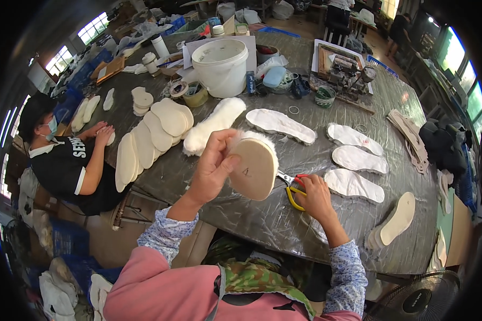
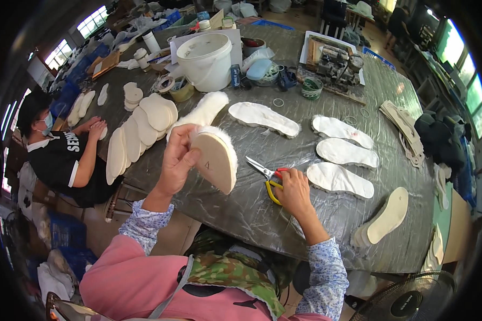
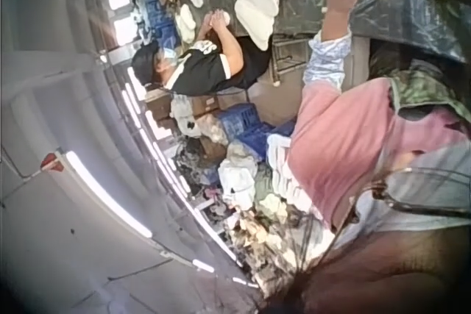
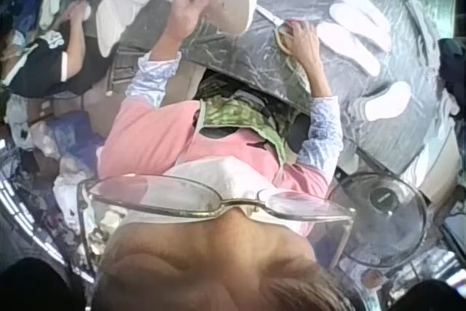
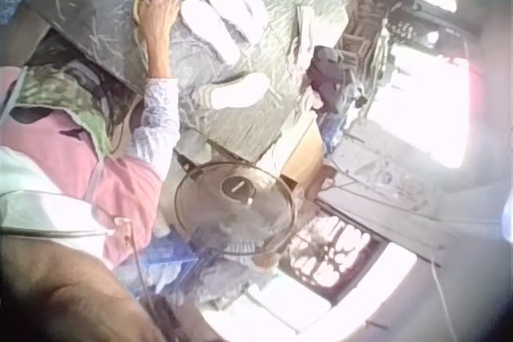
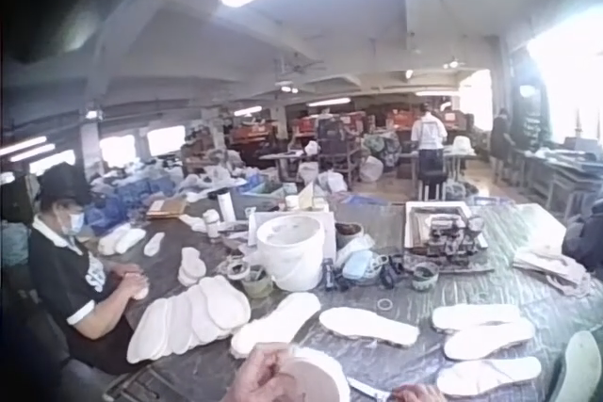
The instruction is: Cutting and assembling shoe insole components using scissors.
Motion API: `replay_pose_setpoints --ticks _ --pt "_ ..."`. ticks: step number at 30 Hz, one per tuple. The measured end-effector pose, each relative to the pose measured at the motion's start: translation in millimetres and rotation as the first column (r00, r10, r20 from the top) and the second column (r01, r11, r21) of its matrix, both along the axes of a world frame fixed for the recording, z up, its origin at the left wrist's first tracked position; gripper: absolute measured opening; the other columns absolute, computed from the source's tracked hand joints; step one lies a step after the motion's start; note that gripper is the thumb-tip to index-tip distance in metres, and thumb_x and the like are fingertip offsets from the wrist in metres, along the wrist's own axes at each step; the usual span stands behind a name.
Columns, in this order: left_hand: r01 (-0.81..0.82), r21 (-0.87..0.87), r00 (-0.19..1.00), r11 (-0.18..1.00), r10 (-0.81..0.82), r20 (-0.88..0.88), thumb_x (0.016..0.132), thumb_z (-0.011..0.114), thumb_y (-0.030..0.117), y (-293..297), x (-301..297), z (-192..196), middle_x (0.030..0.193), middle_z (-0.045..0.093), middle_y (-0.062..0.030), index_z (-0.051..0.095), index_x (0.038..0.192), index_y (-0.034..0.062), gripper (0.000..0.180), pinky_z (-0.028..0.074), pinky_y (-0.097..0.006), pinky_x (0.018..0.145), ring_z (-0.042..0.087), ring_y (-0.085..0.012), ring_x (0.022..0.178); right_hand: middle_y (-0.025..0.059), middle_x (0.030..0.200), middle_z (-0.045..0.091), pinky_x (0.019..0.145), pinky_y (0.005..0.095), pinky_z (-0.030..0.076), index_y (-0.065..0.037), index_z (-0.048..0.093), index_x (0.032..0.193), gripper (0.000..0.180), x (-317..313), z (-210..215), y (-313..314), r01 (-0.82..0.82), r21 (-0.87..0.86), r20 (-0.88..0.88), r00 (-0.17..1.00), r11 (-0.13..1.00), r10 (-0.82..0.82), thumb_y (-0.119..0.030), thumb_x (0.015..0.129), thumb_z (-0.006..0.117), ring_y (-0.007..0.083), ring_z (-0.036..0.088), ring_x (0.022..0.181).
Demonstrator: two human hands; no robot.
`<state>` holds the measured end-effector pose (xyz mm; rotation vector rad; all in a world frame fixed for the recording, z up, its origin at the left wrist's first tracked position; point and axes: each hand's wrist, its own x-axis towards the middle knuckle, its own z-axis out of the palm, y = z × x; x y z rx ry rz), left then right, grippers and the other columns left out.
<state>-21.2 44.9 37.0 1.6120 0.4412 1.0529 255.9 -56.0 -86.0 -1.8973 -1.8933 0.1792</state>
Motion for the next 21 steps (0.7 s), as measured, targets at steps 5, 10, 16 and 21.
replay_pose_setpoints --ticks 5,10,16,21 --pt "-0.02 0.121 0.998 0.992 0.027 -0.058 0.097 0.052 0.002 -7 10 6 0.131 0.053 -0.0077 0.037 0.146 0.0018 0.051 0.039 -0.028 0.101 0.052 -0.0146 0.117 0.0103 0.109 0.067 0.079 0.0348 0.053 -0.002 0.061 0.119 0.039 -35 107 1 -0.045 0.308 -0.651 0.719 0.95 0.245 -0.014 0.083 0.073 0.0245 0.067 0.092" --pt "0.046 0.069 0.999 0.997 -0.044 -0.021 0.097 0.053 0.007 -22 40 0 0.137 0.049 -0.009 0.035 0.147 0.0018 0.053 0.038 -0.03 0.104 0.049 -0.0156 0.122 0.0112 0.097 0.068 0.067 0.0252 0.052 0.0 0.062 0.118 0.038 -63 136 -5 0.004 0.422 -0.668 0.678 0.907 0.308 -0.01 0.084 0.075 0.0134 0.065 0.075" --pt "0.455 -0.376 0.843 0.807 -0.527 -0.111 0.094 0.059 0.015 -30 56 -38 0.133 0.052 -0.0103 0.03 0.148 0.0002 0.063 0.042 -0.033 0.103 0.053 -0.0177 0.122 0.0028 0.085 0.069 0.062 0.02 0.049 0.003 0.063 0.114 0.024 -3 113 11 0.423 0.371 -0.87 0.47 0.826 0.151 -0.013 0.095 0.064 0.0057 0.061 0.07" --pt "0.504 -0.701 0.752 0.505 -0.655 0.07 0.092 0.06 0.014 -35 65 -70 0.126 0.058 -0.0123 0.03 0.148 0.0018 0.064 0.058 -0.037 0.084 0.066 -0.0231 0.104 0.0037 0.1 0.068 0.08 0.0227 0.048 0.002 0.064 0.115 0.026 64 75 11 0.508 0.308 -0.898 0.436 0.804 0.069 -0.014 0.096 0.064 0.0079 0.061 0.089"
